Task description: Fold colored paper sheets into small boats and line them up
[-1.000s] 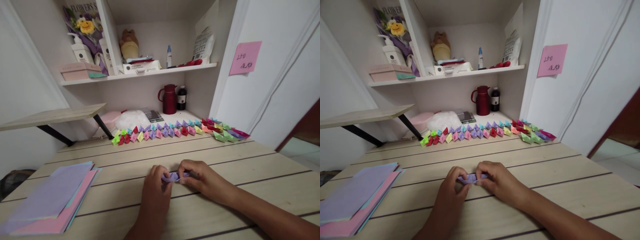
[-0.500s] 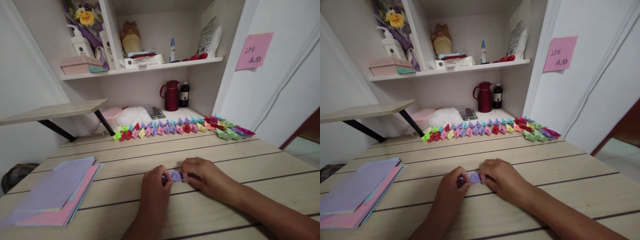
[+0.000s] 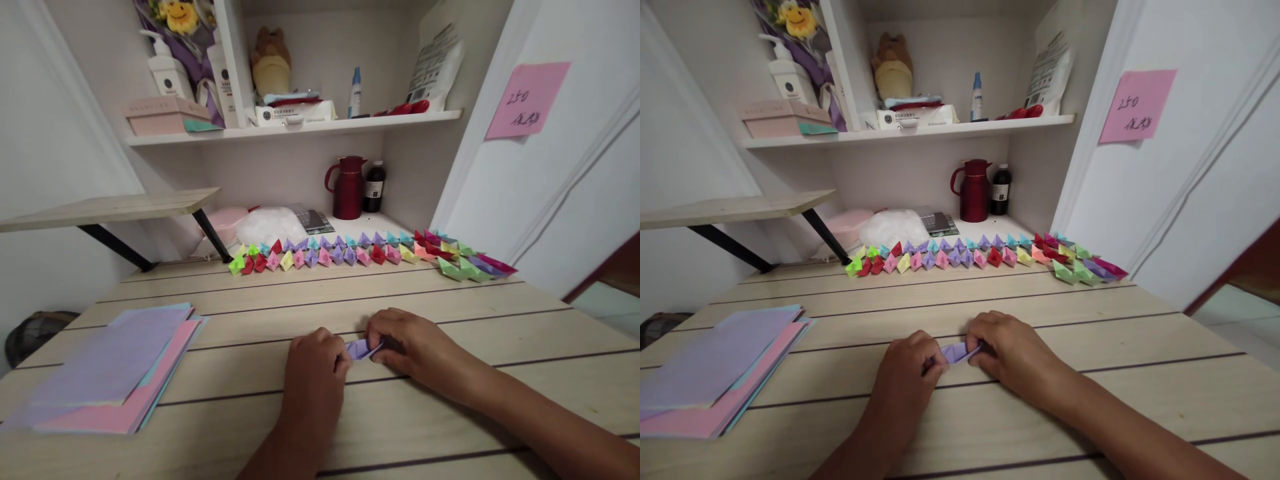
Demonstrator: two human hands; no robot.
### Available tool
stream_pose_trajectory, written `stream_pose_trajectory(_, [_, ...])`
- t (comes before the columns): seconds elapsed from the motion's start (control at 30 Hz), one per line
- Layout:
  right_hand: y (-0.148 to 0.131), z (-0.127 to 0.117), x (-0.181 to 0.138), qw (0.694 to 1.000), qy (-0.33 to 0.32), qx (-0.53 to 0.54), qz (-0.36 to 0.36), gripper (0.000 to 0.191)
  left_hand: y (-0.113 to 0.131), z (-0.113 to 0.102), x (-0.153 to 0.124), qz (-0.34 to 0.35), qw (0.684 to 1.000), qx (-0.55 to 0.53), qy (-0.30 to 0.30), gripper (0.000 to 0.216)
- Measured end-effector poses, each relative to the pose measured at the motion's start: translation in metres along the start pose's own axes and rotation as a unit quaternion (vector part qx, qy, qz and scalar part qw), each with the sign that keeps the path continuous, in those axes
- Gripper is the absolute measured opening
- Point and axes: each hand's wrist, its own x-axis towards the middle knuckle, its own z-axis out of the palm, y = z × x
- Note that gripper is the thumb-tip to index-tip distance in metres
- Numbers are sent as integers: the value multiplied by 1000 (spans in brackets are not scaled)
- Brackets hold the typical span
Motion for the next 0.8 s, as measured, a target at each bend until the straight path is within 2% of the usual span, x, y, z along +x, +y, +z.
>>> stream_pose_trajectory(0.13, [1,-3,0,999,-13,40,5,4,1,-1,0,9,1000,11,0,17])
stream_pose_trajectory(0.4, [-5,-7,0,994,-12,110,19,22,-2,6,-4,30,998,48,13,18])
stream_pose_trajectory(0.57, [-2,-1,-1,996,9,82,19,10,3,7,-4,41,995,95,-9,21])
stream_pose_trajectory(0.73, [-8,-1,0,995,16,95,7,10,7,5,-4,53,994,99,-9,21])
stream_pose_trajectory(0.8, [-12,-3,1,995,15,100,4,19,8,5,-4,55,993,101,-14,22])
